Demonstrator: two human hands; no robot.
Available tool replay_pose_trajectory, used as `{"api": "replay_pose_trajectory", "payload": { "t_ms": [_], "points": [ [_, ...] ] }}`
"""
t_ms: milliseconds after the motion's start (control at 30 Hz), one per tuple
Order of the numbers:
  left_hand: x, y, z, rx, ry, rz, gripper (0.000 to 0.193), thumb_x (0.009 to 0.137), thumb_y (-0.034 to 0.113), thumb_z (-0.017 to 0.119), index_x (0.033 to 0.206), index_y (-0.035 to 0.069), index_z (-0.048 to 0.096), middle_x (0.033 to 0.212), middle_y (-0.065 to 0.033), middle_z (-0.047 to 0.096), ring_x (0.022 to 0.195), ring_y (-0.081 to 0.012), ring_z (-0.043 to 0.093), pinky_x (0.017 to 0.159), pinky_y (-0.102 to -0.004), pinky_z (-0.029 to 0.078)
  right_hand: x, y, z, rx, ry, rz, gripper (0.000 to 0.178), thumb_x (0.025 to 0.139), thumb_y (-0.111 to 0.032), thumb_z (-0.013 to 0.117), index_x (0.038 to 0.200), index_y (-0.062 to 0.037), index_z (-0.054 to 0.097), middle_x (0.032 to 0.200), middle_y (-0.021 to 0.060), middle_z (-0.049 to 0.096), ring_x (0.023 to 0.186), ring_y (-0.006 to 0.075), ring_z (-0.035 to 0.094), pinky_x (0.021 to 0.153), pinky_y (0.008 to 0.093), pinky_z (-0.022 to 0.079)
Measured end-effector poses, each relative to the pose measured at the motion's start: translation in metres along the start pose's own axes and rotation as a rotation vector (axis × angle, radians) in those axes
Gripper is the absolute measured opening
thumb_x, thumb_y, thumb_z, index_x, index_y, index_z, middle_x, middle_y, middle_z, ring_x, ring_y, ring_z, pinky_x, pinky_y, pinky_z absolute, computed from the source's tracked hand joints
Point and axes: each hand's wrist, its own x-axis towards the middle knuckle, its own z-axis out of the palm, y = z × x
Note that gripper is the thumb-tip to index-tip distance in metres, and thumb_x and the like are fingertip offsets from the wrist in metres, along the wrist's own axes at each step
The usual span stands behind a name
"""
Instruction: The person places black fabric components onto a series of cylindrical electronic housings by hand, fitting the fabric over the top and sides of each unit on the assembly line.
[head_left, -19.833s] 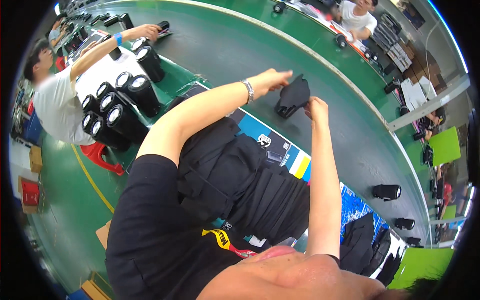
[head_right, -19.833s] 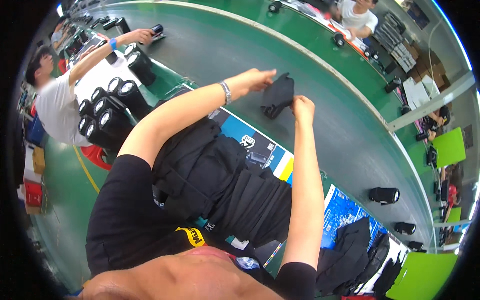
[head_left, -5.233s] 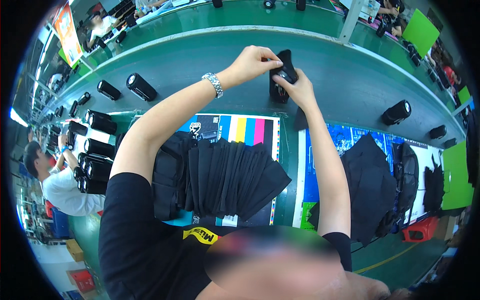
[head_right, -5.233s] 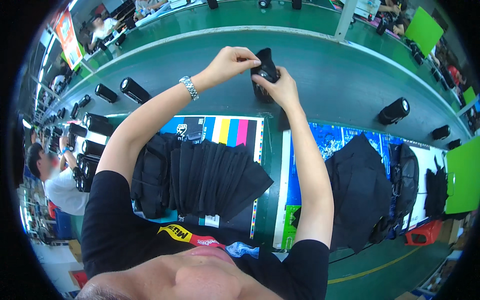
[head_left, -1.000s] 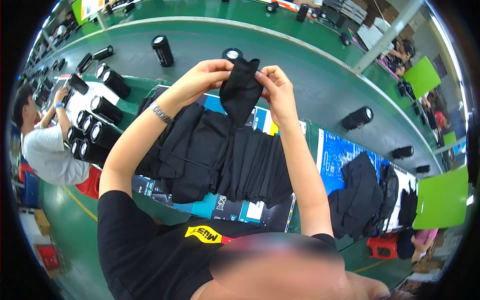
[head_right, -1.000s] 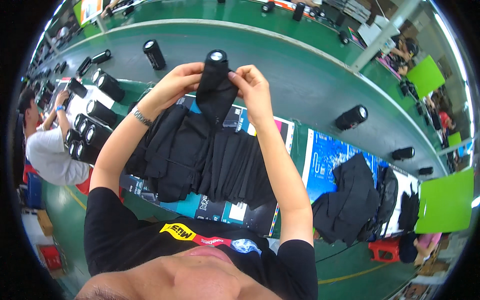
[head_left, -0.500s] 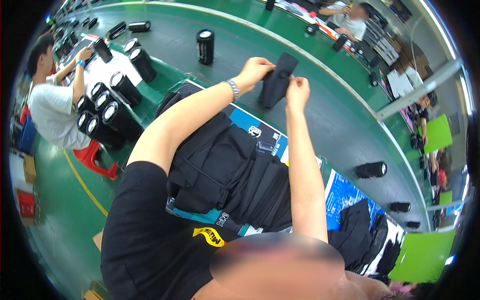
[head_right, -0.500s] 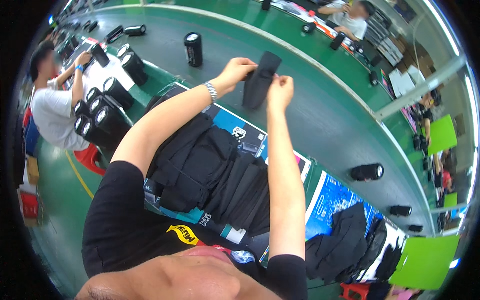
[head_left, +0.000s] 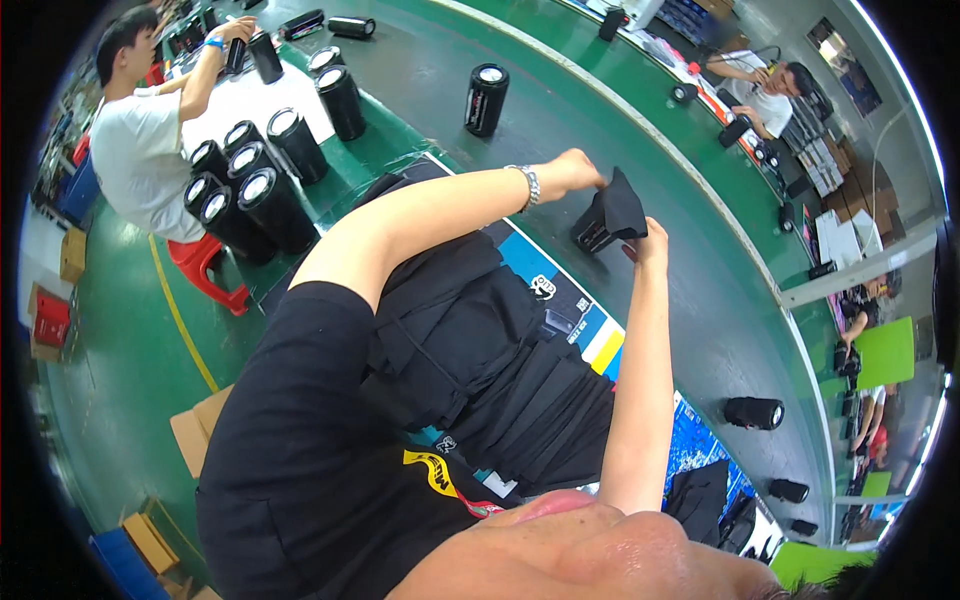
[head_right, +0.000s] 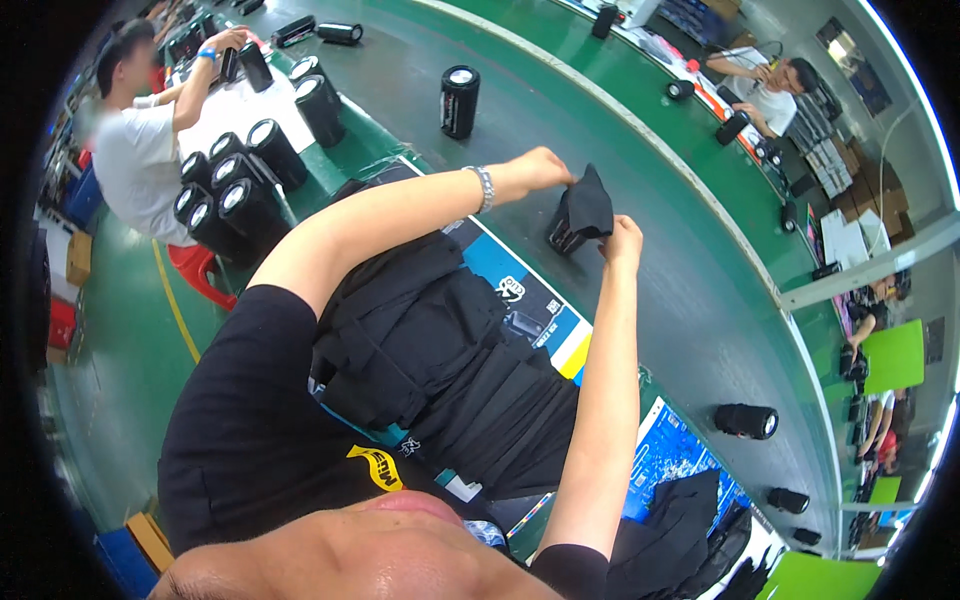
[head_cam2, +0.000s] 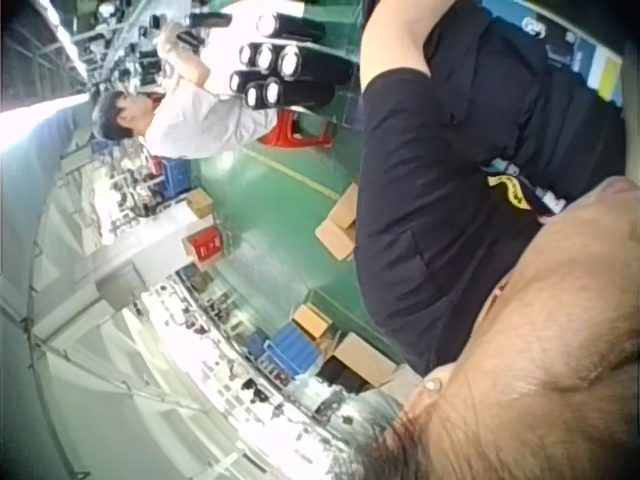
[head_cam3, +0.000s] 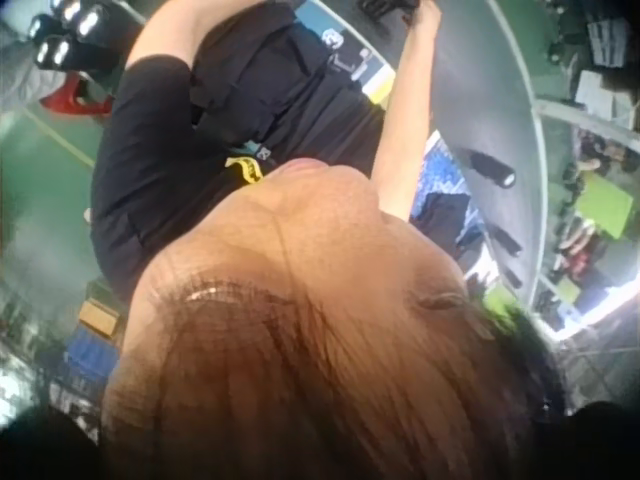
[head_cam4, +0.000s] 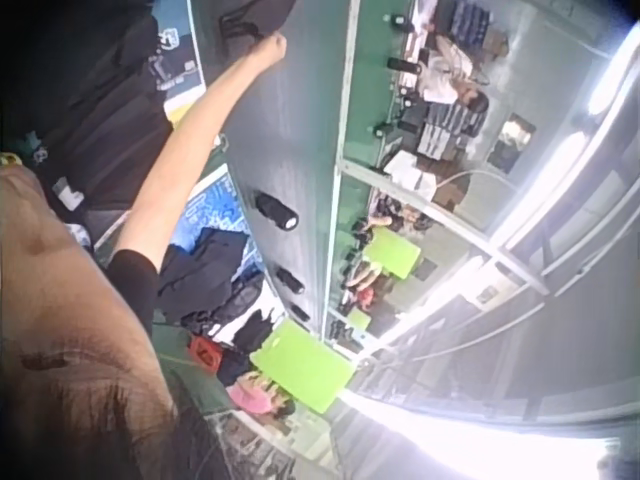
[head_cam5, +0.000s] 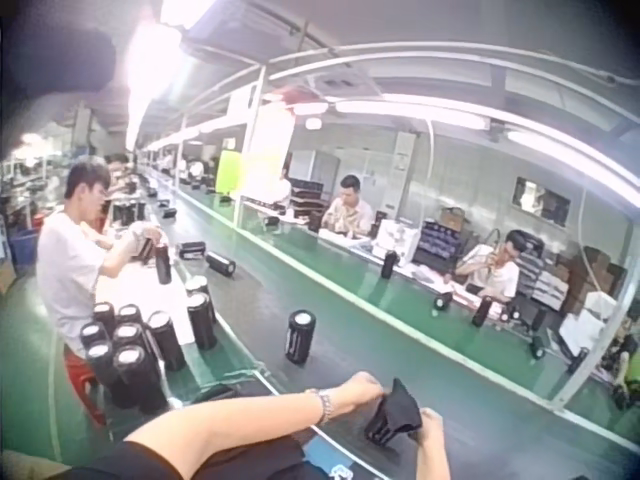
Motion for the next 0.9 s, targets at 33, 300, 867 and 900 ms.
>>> {"api": "replay_pose_trajectory", "payload": {
  "t_ms": [33,300,867,900],
  "points": [
    [0.001,0.008,0.001,-0.170,-0.079,0.004,0.033,0.082,0.026,0.068,0.102,-0.001,0.067,0.098,-0.0144,0.068,0.093,-0.0255,0.061,0.088,-0.0403,0.046,0.004,0.006,-0.004,0.009,0.026,0.008,0.016,0.080,-0.021,0.060,0.077,-0.0057,0.065,0.058,0.0014,0.055,0.053,0.0105,0.051,0.047,0.0277,0.039],
    [0.030,-0.005,0.029,-0.573,-0.418,-0.201,0.026,0.089,0.025,0.059,0.099,0.001,0.063,0.090,-0.0066,0.067,0.076,-0.0148,0.064,0.070,-0.0307,0.053,0.007,0.006,-0.003,-0.428,0.107,-0.243,0.019,0.077,-0.022,0.059,0.079,-0.0044,0.068,0.077,0.0165,0.067,0.077,0.0303,0.066,0.071,0.0382,0.049],
    [0.029,-0.061,0.070,0.562,0.064,0.366,0.040,0.095,0.032,0.043,0.116,0.004,0.062,0.129,-0.0098,0.055,0.124,-0.0247,0.046,0.108,-0.0452,0.027,-0.029,0.023,-0.030,-0.613,0.251,0.043,0.019,0.076,-0.028,0.064,0.087,-0.0137,0.072,0.093,0.0113,0.069,0.093,0.0309,0.065,0.081,0.0392,0.050],
    [0.022,-0.045,0.071,0.564,0.052,0.381,0.040,0.095,0.032,0.043,0.116,0.004,0.062,0.129,-0.0098,0.055,0.124,-0.0247,0.046,0.108,-0.0452,0.027,-0.027,0.026,-0.033,-0.611,0.230,0.063,0.020,0.075,-0.028,0.065,0.088,-0.0149,0.072,0.095,0.0110,0.069,0.095,0.0308,0.065,0.082,0.0386,0.050]
  ]
}}
